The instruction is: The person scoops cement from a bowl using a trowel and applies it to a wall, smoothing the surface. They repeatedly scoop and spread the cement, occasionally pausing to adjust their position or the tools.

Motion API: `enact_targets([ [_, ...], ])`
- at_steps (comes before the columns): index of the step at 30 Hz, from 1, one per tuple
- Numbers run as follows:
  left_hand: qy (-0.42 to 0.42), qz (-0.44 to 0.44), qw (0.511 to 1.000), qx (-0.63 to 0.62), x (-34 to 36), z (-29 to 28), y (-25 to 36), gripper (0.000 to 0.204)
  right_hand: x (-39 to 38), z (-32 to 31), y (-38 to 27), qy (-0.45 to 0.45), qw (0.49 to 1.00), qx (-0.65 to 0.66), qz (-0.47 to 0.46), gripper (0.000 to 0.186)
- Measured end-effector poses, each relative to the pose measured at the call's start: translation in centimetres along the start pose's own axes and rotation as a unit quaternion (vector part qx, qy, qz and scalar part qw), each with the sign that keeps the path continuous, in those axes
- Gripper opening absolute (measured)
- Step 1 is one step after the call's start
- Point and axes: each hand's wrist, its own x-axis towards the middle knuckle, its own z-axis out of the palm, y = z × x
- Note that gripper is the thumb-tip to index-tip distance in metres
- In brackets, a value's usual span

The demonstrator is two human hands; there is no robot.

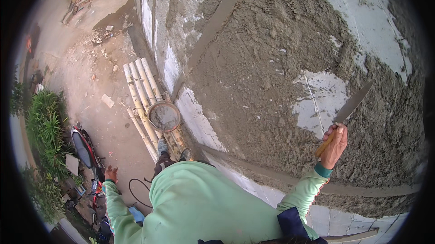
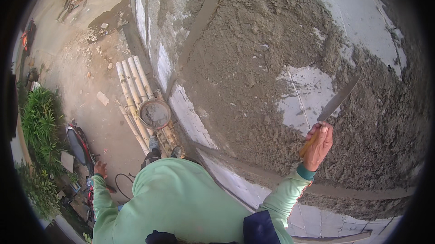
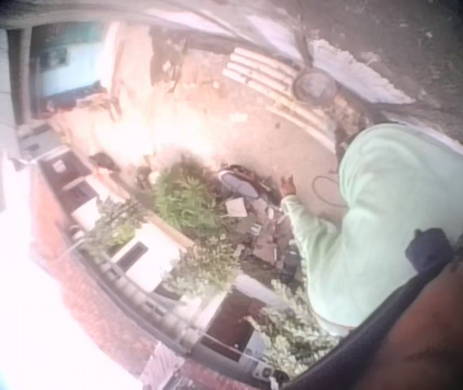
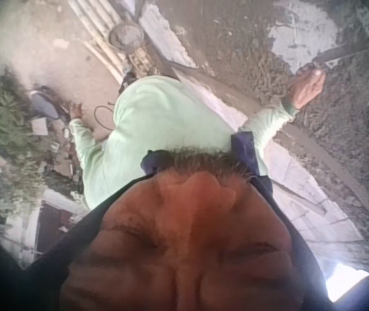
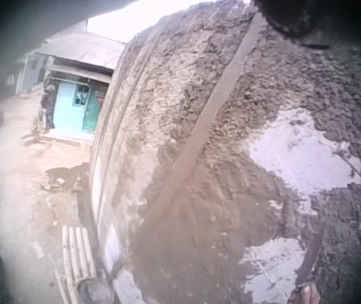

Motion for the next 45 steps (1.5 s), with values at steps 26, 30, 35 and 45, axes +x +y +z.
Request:
enact_targets([
  [26,-0.044,-0.081,0.993,0.08,-0.7,4.1,3.5,0.062,10.1,10.1,3.9,-0.145,0.974,-0.145,0.092,0.033],
  [30,-0.051,0.222,0.725,0.65,2.1,-0.2,-2.6,0.06,9.9,4.8,-1.9,-0.115,0.981,-0.143,0.064,0.031],
  [35,-0.048,0.044,0.97,0.233,-2.1,3.2,3.7,0.036,8.0,-1.1,-5.3,-0.091,0.982,-0.145,0.083,0.03],
  [45,-0.151,0.047,0.986,0.044,4.9,7.3,5.9,0.046,5.4,-6.6,-9.7,-0.041,0.867,-0.495,-0.048,0.021],
])
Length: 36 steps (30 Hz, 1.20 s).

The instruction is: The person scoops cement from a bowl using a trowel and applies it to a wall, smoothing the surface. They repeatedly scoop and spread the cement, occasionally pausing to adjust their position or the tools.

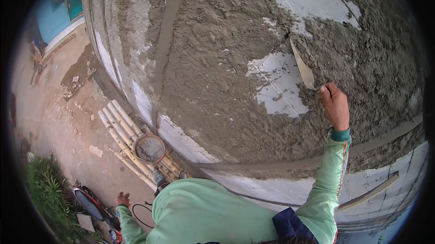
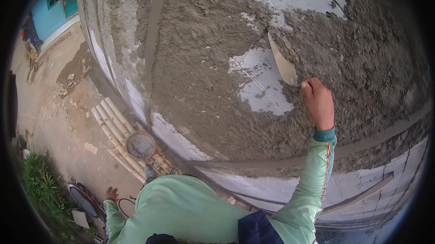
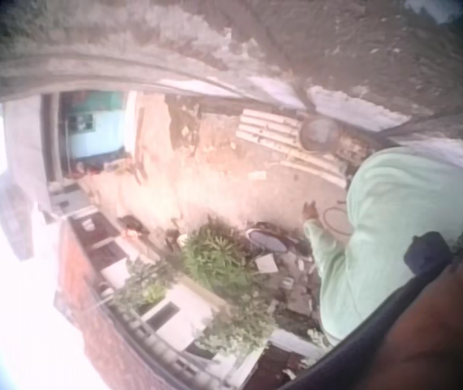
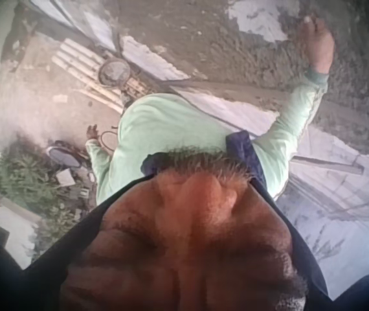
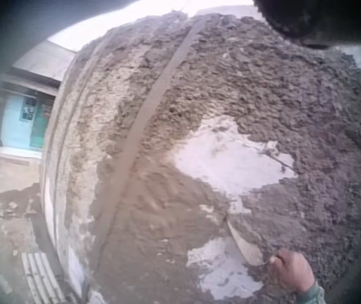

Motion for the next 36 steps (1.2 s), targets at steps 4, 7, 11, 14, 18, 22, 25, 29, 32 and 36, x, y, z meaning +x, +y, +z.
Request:
enact_targets([
  [4,0.05,0.11,0.986,0.115,1.6,-0.3,-3.3,0.049,-1.9,-0.2,-3.6,0.087,0.98,-0.168,-0.068,0.015],
  [7,0.077,0.064,0.989,0.112,1.6,-0.9,-5.4,0.043,-2.8,1.3,-5.8,0.065,0.984,-0.137,-0.097,0.017],
  [11,0.105,0.038,0.991,0.074,-1.6,0.5,-4.5,0.042,-4.6,7.1,-8.4,-0.03,0.983,0.037,-0.175,0.015],
  [14,0.11,0.061,0.986,0.11,-3.9,3.4,1.6,0.076,-8.4,14.8,-10.0,-0.23,0.947,0.175,-0.137,0.017],
  [18,0.116,0.101,0.962,0.227,-5.9,7.0,3.1,0.077,-13.0,34.8,-16.7,-0.571,0.731,0.373,-0.028,0.026],
  [22,0.004,0.063,0.97,0.237,-10.5,12.2,6.3,0.077,-15.9,45.1,-19.5,-0.635,0.676,0.372,0.021,0.032],
  [25,-0.027,0.023,0.967,0.252,-10.6,18.1,5.3,0.085,-17.8,51.5,-15.8,-0.641,0.698,0.317,0.039,0.031],
  [29,-0.073,-0.108,0.925,0.356,-7.3,24.8,3.5,0.098,-25.2,66.8,-9.6,-0.527,0.809,0.179,-0.188,0.029],
  [32,-0.08,-0.153,0.895,0.411,-4.1,28.1,1.7,0.107,-27.1,72.0,-13.8,-0.648,0.759,0.055,-0.04,0.04],
  [36,0.01,-0.099,0.886,0.452,-1.3,29.1,-1.1,0.107,-28.0,83.5,-19.5,-0.593,0.781,-0.075,-0.183,0.039],
])
